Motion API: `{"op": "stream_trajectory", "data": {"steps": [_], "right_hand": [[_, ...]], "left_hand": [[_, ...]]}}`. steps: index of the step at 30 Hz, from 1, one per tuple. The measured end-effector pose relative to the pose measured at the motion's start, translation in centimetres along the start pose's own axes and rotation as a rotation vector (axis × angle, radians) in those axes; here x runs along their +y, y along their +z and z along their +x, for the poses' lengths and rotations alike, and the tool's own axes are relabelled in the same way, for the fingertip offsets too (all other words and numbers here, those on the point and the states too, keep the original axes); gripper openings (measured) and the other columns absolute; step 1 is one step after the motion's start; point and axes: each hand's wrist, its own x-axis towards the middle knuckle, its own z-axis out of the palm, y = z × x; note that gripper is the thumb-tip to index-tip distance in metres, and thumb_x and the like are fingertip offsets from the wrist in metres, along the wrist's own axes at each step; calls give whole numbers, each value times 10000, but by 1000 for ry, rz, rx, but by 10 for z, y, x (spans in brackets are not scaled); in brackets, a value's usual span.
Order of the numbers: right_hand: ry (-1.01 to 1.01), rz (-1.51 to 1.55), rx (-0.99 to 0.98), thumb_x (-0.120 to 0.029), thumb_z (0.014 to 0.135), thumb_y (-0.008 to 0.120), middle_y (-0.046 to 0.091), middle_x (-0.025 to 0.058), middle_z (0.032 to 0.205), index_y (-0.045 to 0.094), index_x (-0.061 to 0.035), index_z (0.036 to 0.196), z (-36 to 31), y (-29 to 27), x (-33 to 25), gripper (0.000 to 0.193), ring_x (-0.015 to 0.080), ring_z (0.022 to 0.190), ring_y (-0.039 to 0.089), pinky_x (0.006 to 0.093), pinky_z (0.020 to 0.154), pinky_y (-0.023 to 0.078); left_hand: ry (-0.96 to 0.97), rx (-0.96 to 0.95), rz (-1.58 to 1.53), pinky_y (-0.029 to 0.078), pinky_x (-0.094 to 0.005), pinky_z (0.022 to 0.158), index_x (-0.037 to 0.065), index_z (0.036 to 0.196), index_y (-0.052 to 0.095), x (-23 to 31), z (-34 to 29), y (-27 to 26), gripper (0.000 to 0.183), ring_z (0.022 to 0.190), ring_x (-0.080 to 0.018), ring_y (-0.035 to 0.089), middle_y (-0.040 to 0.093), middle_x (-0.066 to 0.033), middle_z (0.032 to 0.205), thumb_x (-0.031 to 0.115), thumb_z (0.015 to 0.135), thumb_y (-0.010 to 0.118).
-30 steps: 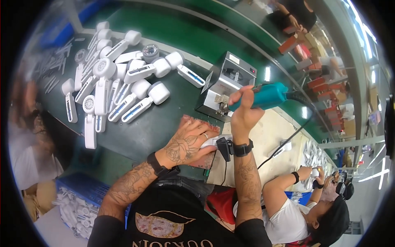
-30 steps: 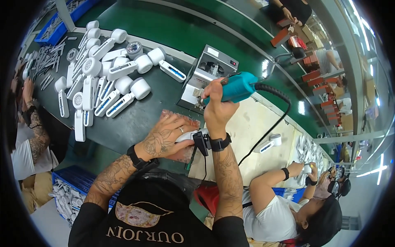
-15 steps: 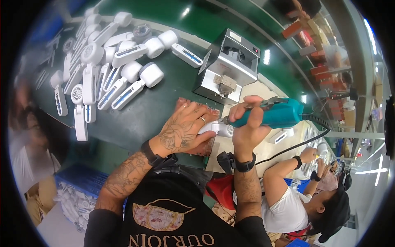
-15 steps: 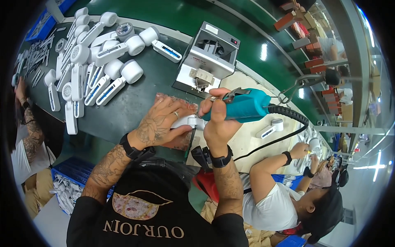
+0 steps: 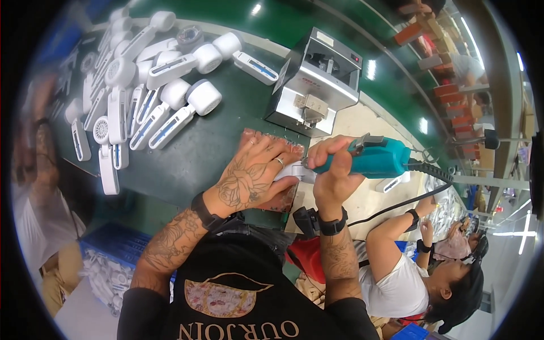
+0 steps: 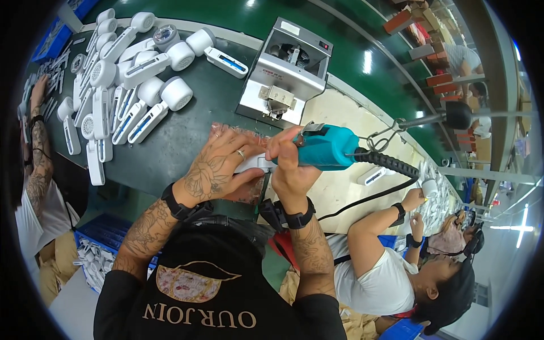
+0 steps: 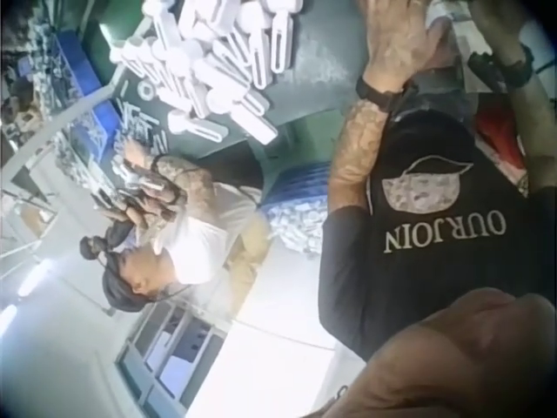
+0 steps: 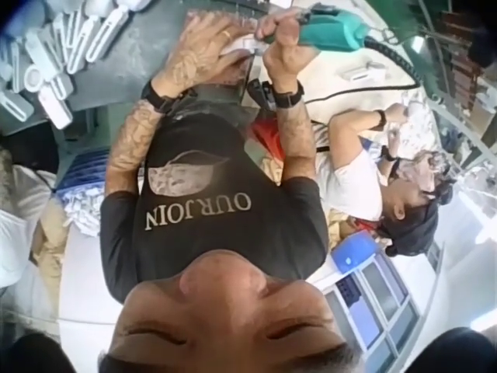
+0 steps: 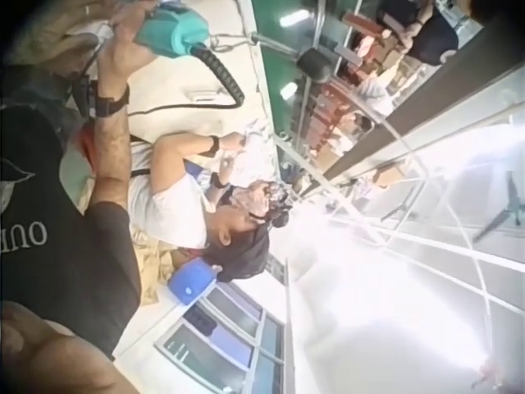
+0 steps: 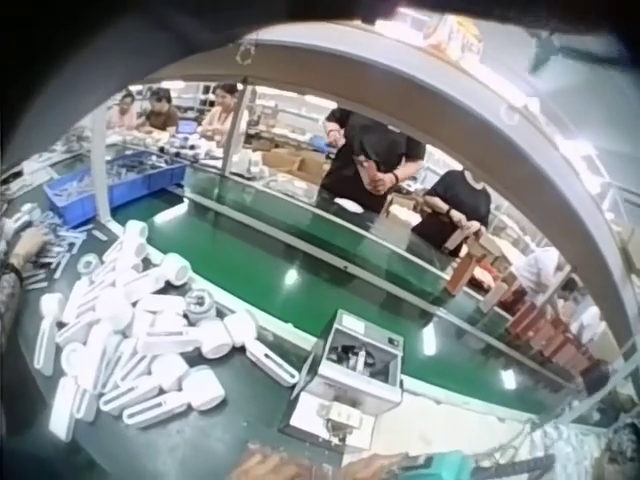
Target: The person picks up a white fan component, places it on a work surface, and uses a power screwdriver to drive a screw into it. They then set the assembled part aside and repeat the process with several more components.
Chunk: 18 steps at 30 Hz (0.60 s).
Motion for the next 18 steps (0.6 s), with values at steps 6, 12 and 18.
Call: {"op": "stream_trajectory", "data": {"steps": [6, 12, 18], "right_hand": [[85, -37, 79, -293, 970, 607, 503, 79, 663, 513, -7, 926, 6, 6, -9, 304, 194, 550, 501, 330, 535, 430], [-115, -150, 93, -346, 975, 616, 526, 63, 704, 558, 28, 1050, 45, 24, -12, 385, 168, 620, 529, 312, 583, 467], [-127, -129, 115, -255, 973, 613, 524, 65, 672, 545, 11, 957, 65, 20, 13, 275, 167, 574, 523, 307, 564, 463]], "left_hand": [[-5, 3, -14, 374, -459, 985, 94, 1217, 611, 1, 0, -2, 429, 1066, -275, 526, 581, -85, 1110, 353, 877, 639], [-2, 13, -18, 387, -425, 980, 89, 1214, 609, 3, -5, -5, 442, 1070, -279, 528, 585, -88, 1106, 351, 861, 653], [-62, 39, -81, 407, -424, 958, 64, 1347, 493, 8, -5, -6, 600, 1062, -308, 533, 585, -113, 1109, 354, 850, 664]]}}
